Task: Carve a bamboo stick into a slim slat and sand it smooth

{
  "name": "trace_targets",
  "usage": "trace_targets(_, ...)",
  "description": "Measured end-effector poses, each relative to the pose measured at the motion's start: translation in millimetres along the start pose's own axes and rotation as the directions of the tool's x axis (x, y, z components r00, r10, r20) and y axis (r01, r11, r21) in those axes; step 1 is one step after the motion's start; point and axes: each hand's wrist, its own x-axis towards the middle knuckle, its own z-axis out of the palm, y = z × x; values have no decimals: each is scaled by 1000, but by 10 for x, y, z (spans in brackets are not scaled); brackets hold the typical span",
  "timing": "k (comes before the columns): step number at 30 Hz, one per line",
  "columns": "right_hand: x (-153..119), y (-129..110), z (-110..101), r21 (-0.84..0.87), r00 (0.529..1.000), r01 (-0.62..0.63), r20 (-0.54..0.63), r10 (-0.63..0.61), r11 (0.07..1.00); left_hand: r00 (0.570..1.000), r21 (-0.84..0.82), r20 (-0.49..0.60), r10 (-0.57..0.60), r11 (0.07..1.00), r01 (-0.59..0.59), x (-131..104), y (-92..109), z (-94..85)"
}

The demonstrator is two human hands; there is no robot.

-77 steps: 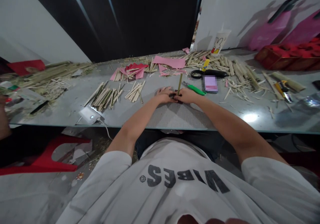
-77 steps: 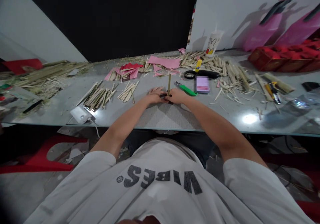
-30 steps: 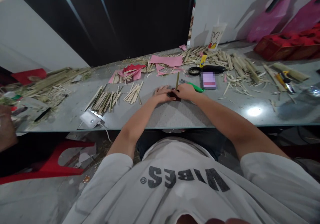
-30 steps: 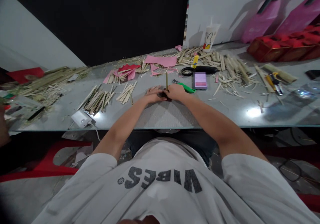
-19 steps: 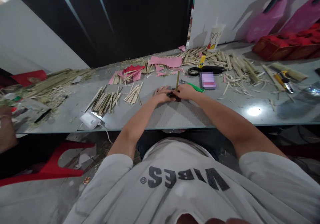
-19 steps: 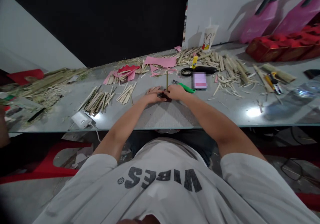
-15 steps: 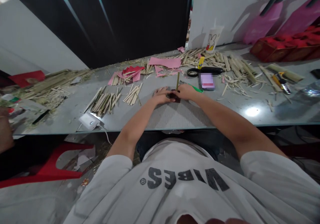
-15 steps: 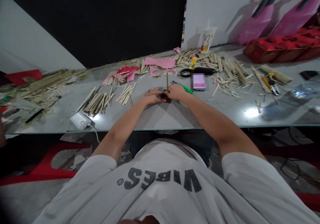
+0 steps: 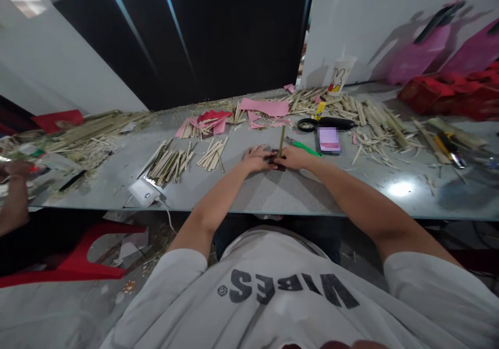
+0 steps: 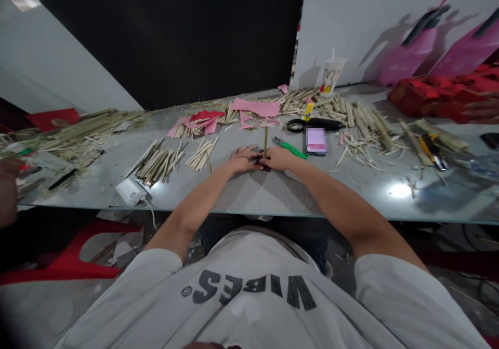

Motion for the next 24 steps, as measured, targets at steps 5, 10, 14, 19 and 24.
trace_targets(5,34,60,-19,-77,984,-173,-57,169,982,1000,-16,-3,-8,1000,8,-3,0,-7)
trace_targets(10,-24,29,3,-96,975,-216,-64,211,972,1000,-21,-19,1,1000,-1,-24,9,-16)
trace_targets(14,-34,12,1,-90,978,-202,-59,198,975,1000,-6,-27,4,1000,-4,-32,20,-42)
trace_targets(19,-40,34,-16,-88,985,-169,-56,165,982,999,18,-31,25,1000,-24,-25,27,-39)
trace_targets(24,-51,68,-23,-84,987,-159,-51,155,984,998,30,-52,31,999,-29,-32,38,-24)
